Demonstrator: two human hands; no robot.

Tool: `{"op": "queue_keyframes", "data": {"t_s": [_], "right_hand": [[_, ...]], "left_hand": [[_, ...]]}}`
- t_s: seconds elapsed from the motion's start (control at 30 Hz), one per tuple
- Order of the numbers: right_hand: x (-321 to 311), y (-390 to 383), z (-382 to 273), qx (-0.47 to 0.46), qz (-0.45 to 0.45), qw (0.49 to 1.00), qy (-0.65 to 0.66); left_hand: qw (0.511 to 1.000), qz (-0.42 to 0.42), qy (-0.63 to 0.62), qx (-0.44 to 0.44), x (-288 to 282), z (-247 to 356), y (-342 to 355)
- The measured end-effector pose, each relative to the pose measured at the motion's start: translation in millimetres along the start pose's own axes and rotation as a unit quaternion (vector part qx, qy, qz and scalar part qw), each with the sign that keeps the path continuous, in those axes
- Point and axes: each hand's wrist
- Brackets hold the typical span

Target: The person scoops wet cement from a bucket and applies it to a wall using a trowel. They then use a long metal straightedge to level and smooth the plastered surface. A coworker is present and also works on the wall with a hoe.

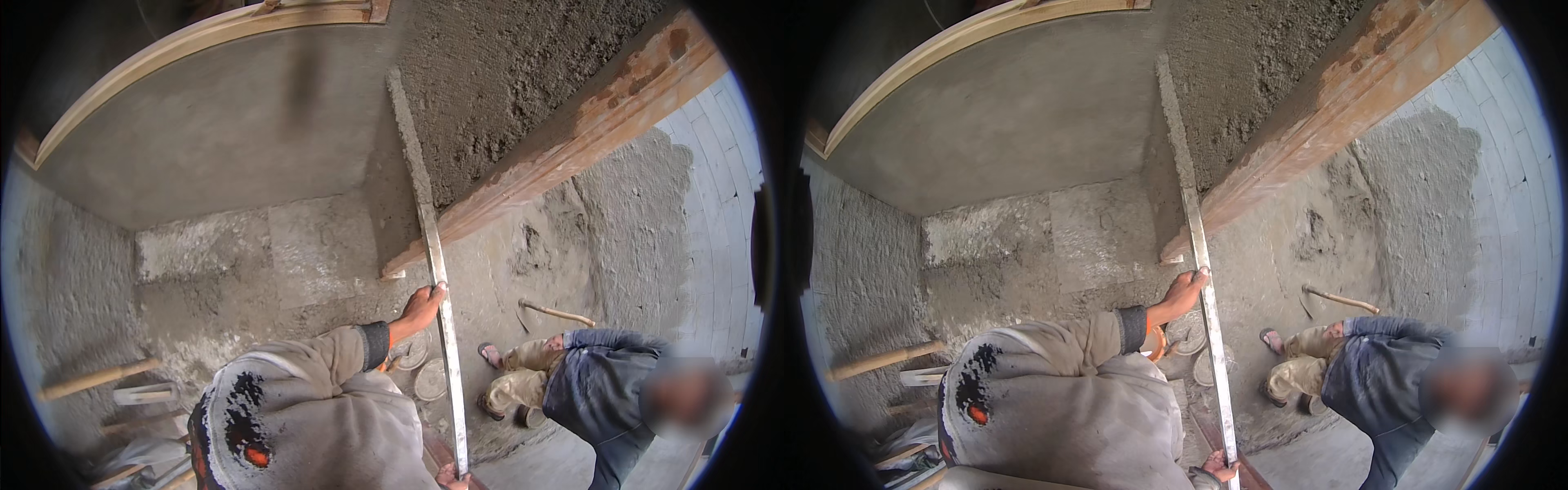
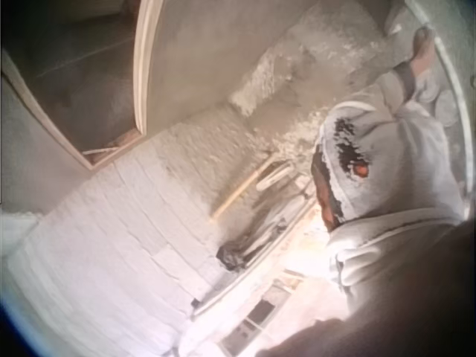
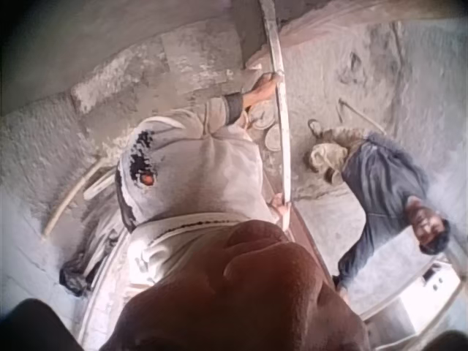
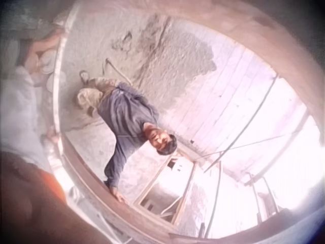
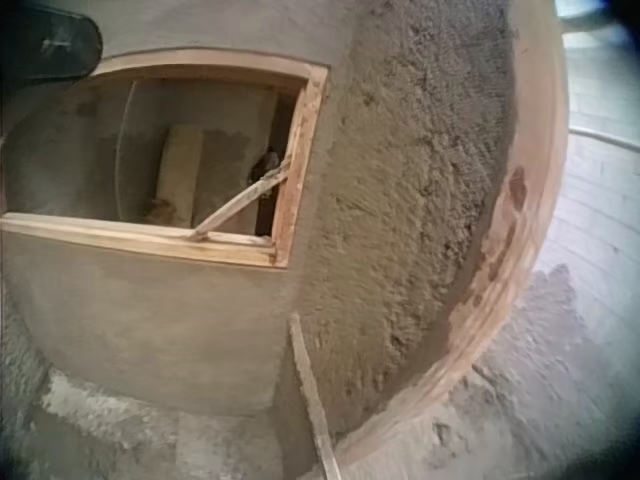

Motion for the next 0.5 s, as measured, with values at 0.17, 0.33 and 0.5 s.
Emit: {"op": "queue_keyframes", "data": {"t_s": [0.17,0.33,0.5], "right_hand": [[2.2,4.1,11.1,-0.023,0.01,0.998,-0.056],[28.5,-11.1,19.5,-0.016,0.1,0.99,-0.095],[67.9,-40.7,31.3,-0.017,0.114,0.991,-0.071]], "left_hand": [[0.998,-0.039,-0.012,-0.05,2.8,-38.9,19.5],[0.996,-0.044,-0.018,-0.076,4.2,-72.8,36.7],[0.991,-0.033,-0.034,-0.125,13.5,-136.1,68.3]]}}
Point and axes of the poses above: each hand's wrist, its own y-axis towards the middle knuckle, its own x-axis out of the palm, z = x × y
